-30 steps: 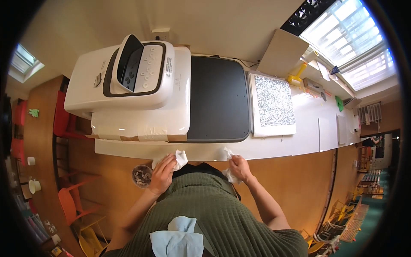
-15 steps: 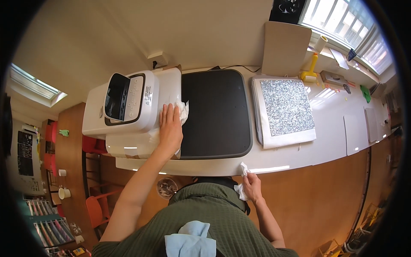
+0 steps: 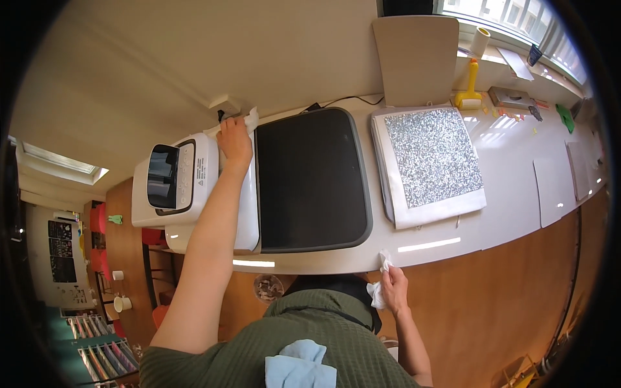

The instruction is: The person wipes down several worktables and the exterior of a heat press machine using a cloth and spray bottle.

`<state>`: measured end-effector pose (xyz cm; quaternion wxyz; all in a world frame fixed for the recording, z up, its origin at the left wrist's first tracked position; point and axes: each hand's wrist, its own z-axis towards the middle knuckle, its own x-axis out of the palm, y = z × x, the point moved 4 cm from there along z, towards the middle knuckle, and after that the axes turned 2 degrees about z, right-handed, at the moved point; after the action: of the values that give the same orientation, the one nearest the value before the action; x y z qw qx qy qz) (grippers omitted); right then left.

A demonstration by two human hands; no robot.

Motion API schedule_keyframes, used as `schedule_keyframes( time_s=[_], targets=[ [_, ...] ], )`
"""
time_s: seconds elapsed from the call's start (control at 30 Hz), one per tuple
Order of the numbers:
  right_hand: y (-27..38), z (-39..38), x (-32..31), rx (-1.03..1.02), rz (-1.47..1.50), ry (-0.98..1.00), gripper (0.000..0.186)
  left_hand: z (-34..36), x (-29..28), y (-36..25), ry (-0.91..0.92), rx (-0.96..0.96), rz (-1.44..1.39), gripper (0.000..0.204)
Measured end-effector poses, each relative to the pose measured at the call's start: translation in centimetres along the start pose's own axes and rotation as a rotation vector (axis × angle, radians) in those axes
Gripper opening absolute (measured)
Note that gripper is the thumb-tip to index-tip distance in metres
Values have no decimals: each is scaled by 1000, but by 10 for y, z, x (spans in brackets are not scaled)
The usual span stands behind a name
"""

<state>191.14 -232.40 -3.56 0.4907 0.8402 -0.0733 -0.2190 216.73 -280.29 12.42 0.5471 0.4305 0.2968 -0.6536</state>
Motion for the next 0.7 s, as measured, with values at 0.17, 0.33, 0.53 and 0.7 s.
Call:
schedule_keyframes(
  time_s=[0.17,0.33,0.53,0.7],
  targets=[
    [-2,8,-3,-25,26,21,22,12,-4,11,75,143,304,13],
    [-5,10,-5,2,79,41,22,-11,0,4,-59,314,599,16],
    [-3,19,-3,-5,53,82,19,-67,-4,17,221,161,526,10],
    [9,30,-5,24,101,86,20,-119,-56,2,345,67,442,9]
  ],
)
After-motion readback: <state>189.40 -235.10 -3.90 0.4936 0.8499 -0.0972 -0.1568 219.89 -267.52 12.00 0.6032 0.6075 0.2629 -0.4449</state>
